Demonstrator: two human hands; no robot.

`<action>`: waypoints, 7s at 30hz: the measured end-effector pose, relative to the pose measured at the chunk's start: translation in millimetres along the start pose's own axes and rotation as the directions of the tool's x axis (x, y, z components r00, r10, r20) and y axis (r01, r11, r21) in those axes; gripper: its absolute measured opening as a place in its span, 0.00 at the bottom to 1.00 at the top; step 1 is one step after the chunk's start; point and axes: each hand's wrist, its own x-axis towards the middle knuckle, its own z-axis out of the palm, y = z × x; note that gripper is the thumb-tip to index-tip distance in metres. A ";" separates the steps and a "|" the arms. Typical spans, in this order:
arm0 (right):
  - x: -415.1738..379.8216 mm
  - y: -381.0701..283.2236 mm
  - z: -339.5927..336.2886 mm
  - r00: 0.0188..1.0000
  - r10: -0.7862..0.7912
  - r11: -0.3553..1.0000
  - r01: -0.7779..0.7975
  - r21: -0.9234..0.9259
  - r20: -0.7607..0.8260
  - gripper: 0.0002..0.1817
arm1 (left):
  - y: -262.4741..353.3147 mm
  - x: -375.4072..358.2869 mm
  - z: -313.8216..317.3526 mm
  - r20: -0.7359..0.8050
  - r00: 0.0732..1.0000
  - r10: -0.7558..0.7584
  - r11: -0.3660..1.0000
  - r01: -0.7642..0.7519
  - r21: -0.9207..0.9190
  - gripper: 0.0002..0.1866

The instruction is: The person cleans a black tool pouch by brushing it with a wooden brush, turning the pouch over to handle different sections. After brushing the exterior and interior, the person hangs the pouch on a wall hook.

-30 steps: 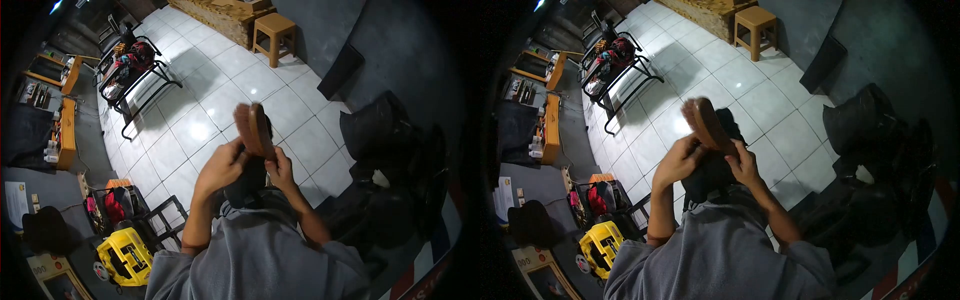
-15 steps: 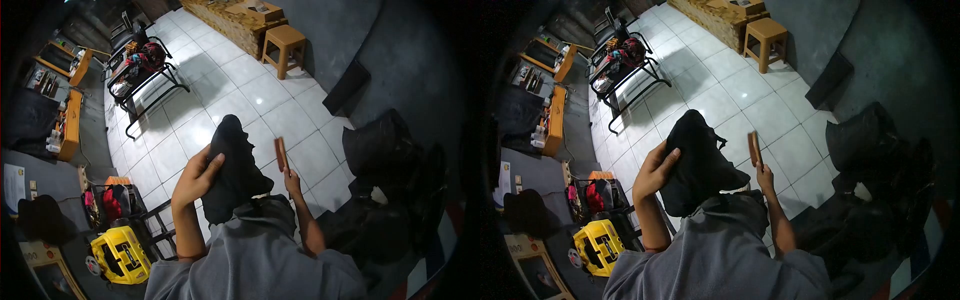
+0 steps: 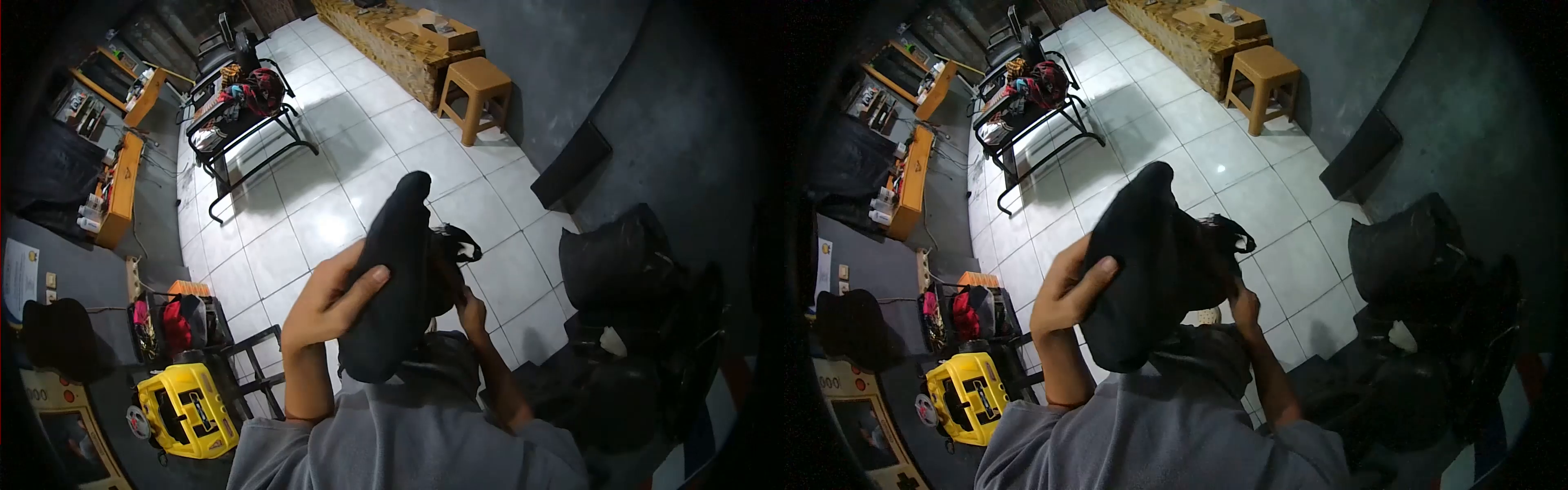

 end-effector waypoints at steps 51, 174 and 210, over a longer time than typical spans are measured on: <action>62.9 -103.8 97.0 0.922 -0.025 0.795 0.253 -0.552 0.386 0.25 | -29.4 -34.1 -177.6 -0.326 0.940 0.095 0.993 -0.067 0.097 0.09; 204.9 -158.2 233.8 0.607 -0.176 0.753 0.590 -0.292 0.775 0.23 | -53.7 83.9 -323.7 -0.428 0.891 0.152 0.892 -0.310 -0.329 0.32; 174.4 -421.4 113.5 0.631 -0.383 0.608 -0.378 0.698 0.675 0.32 | -39.6 91.9 -318.1 -0.476 0.863 0.171 0.937 -0.292 -0.193 0.30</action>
